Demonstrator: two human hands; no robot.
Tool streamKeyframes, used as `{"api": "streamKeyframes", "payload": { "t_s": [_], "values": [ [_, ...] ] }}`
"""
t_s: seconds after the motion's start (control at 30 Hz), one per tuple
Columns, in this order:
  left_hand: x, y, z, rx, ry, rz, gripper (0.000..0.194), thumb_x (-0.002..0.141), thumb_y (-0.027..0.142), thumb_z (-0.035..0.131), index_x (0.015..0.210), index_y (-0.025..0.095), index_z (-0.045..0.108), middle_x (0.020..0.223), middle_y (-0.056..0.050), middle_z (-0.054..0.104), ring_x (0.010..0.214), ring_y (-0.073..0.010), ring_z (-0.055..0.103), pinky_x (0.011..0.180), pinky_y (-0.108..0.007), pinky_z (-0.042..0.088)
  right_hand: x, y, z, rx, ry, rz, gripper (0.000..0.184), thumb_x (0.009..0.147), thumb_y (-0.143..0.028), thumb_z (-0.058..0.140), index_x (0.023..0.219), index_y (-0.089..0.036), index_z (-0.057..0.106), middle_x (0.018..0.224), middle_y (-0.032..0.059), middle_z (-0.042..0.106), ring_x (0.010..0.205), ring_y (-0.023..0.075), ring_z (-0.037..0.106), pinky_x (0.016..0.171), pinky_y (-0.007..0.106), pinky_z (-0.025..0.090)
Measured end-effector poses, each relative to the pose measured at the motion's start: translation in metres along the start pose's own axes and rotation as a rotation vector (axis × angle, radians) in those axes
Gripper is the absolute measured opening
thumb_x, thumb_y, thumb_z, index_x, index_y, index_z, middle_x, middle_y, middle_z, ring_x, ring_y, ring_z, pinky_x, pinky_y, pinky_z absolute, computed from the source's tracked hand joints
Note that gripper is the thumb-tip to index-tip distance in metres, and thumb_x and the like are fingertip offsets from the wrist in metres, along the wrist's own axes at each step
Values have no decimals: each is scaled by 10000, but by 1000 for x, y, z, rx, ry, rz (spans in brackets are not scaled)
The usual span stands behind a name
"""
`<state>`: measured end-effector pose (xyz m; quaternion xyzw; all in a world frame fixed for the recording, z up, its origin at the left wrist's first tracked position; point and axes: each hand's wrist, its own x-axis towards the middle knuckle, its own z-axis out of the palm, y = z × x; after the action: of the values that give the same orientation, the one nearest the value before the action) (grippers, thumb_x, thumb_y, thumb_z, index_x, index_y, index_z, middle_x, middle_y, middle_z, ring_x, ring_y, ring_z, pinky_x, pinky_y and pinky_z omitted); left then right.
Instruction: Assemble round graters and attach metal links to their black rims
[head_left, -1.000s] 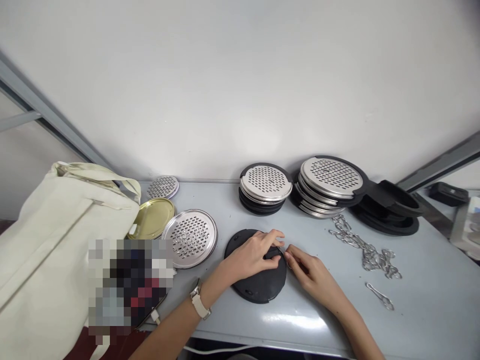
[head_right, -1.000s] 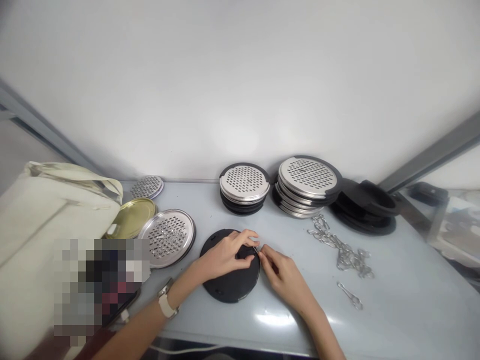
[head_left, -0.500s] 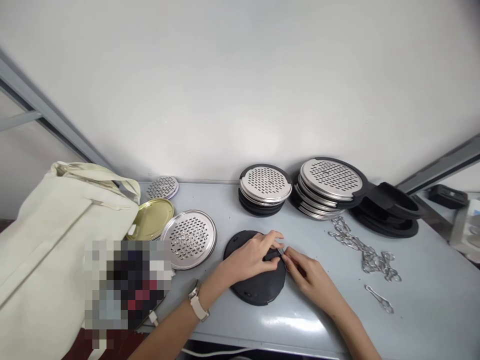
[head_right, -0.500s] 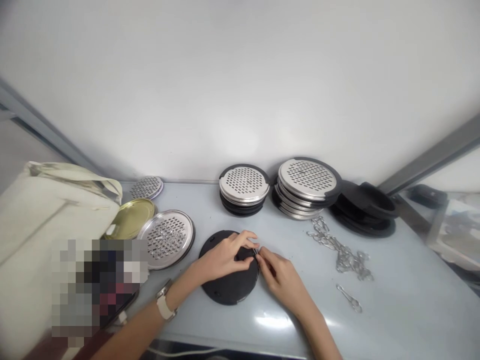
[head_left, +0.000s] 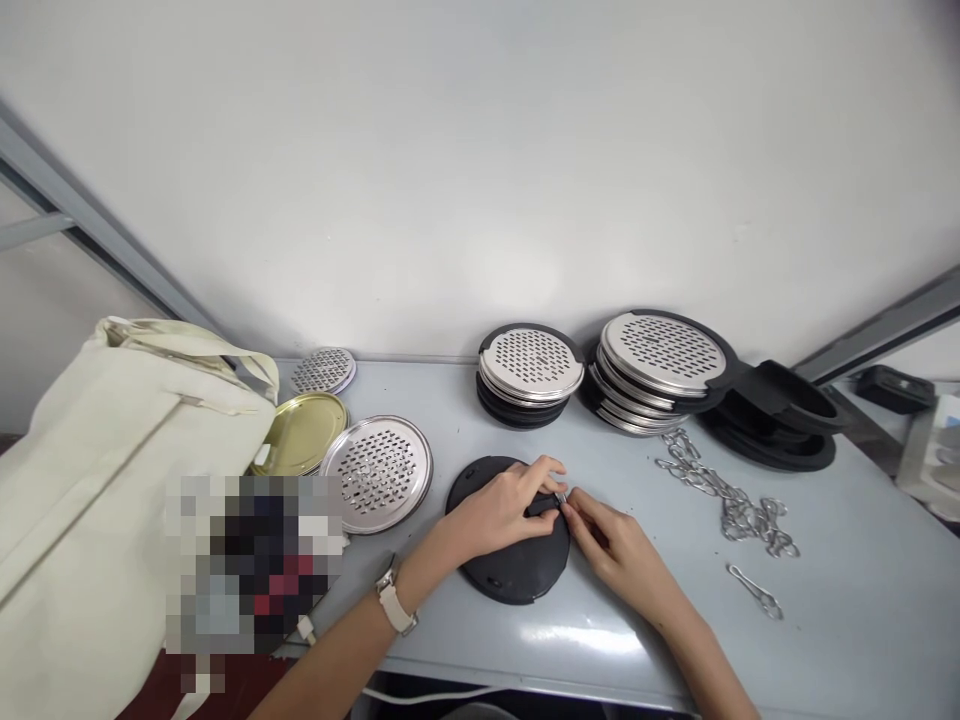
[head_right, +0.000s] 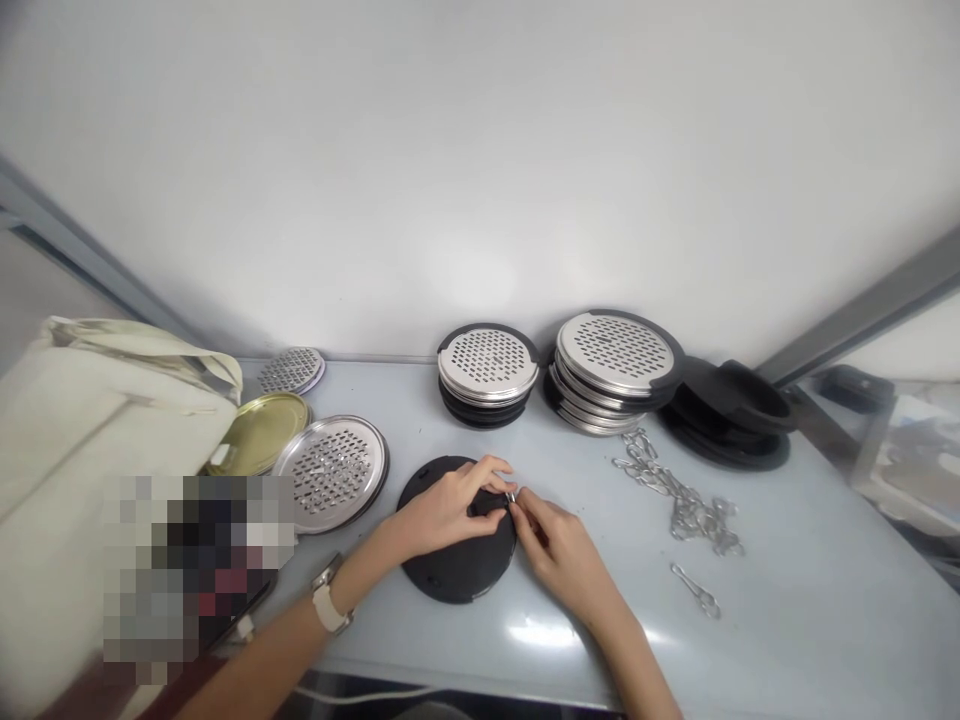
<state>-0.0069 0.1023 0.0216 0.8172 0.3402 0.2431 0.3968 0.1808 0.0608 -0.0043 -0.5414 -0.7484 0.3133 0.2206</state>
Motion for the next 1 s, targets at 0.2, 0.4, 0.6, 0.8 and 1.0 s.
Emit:
{"api": "streamKeyframes", "payload": {
  "t_s": [0.2,0.4,0.6,0.8,1.0],
  "values": [
    [0,-1,1,9,1,7,440,798,128,565,1200,221,411,1117,-40,633,1094,-176,566,947,-314,445,-1,-1,0,-16,16,-2,223,957,-343,337,783,-225,414,615,-42,464,539,131,458,557,246,336],
    [0,1,1,19,4,4,418,806,139,557,1193,216,418,1110,-46,628,1080,-176,575,945,-312,451,-1,1,1,-18,24,-7,211,965,-336,316,814,-230,418,643,-32,491,556,139,487,571,250,356],
    [0,0,1,84,22,63,399,789,120,540,1165,209,440,1125,-56,601,1061,-189,572,944,-324,447,1,5,7,-93,71,-28,198,963,-316,306,902,-225,472,692,2,563,607,167,555,588,262,389],
    [1,3,1,277,11,185,361,803,138,516,1155,182,447,1118,-76,586,1091,-218,526,949,-355,427,2,9,10,-145,91,-37,221,954,-296,310,996,-213,510,696,16,601,603,179,587,580,271,415],
    [0,4,1,381,-12,200,287,874,126,419,1154,181,449,1071,-67,611,1014,-195,568,909,-336,428,2,5,7,-123,75,-35,215,960,-303,303,1002,-216,495,715,23,599,616,179,583,585,277,415]
  ]
}}
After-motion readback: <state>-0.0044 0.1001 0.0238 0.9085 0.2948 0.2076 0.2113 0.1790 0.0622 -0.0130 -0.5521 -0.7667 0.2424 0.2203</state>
